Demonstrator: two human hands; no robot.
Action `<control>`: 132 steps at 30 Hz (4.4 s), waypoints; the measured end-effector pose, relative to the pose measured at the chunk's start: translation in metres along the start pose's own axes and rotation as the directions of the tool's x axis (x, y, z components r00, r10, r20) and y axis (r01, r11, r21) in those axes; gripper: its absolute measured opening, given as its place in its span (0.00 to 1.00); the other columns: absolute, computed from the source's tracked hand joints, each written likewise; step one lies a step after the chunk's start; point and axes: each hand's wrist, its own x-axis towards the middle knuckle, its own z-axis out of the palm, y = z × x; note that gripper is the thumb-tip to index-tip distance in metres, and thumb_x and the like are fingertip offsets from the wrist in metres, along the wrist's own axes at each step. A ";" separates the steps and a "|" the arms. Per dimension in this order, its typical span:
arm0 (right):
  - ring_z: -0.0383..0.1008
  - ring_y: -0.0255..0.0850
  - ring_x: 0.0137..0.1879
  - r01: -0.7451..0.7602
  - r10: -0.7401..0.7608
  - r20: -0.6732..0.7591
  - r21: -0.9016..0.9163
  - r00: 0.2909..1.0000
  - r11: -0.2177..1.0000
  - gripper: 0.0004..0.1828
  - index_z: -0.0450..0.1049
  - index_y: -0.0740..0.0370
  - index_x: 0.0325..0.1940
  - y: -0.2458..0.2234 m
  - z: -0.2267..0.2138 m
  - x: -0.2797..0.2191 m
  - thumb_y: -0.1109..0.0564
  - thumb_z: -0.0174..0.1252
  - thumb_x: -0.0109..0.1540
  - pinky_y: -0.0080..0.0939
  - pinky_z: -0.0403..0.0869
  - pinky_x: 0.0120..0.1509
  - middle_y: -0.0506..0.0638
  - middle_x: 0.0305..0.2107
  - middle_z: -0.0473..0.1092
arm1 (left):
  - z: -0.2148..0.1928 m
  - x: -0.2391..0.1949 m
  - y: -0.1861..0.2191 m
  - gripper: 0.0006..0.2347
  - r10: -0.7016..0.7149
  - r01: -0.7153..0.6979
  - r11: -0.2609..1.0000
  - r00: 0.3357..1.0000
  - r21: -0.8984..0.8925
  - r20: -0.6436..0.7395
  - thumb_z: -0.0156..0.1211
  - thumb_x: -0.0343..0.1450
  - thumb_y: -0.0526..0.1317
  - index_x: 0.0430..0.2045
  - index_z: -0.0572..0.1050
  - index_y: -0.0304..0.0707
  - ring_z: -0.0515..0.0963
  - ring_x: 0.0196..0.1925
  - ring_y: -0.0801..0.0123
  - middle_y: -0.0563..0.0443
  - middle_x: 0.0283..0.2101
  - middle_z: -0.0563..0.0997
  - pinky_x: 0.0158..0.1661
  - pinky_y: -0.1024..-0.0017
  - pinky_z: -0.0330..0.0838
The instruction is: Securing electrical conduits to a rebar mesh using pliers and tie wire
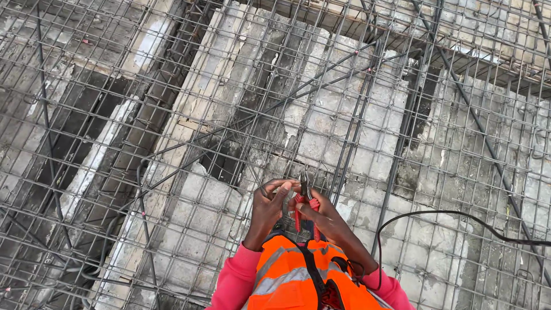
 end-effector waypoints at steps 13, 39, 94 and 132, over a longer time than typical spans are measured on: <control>0.83 0.55 0.41 0.178 -0.354 -0.177 -0.614 0.918 0.769 0.18 0.79 0.60 0.72 -0.019 0.011 0.001 0.55 0.65 0.78 0.63 0.78 0.43 0.61 0.37 0.77 | -0.004 0.003 -0.038 0.13 -0.043 0.045 0.975 0.999 -0.220 0.015 0.62 0.89 0.41 0.59 0.85 0.27 0.68 0.14 0.85 0.37 0.50 0.94 0.21 0.78 0.66; 0.89 0.42 0.61 0.032 -0.143 -0.257 -0.392 0.956 0.919 0.33 0.82 0.55 0.74 -0.042 0.039 -0.007 0.32 0.59 0.74 0.45 0.83 0.63 0.50 0.60 0.89 | -0.006 0.000 -0.032 0.20 -0.287 0.275 0.908 0.958 -0.315 0.010 0.68 0.83 0.44 0.58 0.90 0.20 0.54 0.12 0.84 0.49 0.22 0.85 0.16 0.77 0.47; 0.75 0.41 0.35 0.137 -0.279 -0.126 -0.640 0.952 0.756 0.11 0.83 0.56 0.46 -0.004 -0.004 0.015 0.48 0.63 0.75 0.49 0.75 0.42 0.47 0.30 0.76 | -0.023 0.027 -0.036 0.24 -0.024 0.388 0.822 0.755 -0.416 0.656 0.72 0.80 0.31 0.70 0.69 0.20 0.73 0.16 0.82 0.16 0.81 0.77 0.16 0.83 0.66; 0.78 0.38 0.68 0.147 -0.130 0.071 -0.366 0.989 0.919 0.23 0.80 0.55 0.74 -0.026 -0.010 -0.006 0.44 0.62 0.78 0.46 0.74 0.78 0.45 0.59 0.80 | -0.003 0.027 -0.006 0.30 -0.266 0.347 0.897 0.918 -0.273 0.292 0.56 0.84 0.58 0.54 0.91 0.22 0.56 0.11 0.83 0.37 0.38 0.95 0.14 0.80 0.53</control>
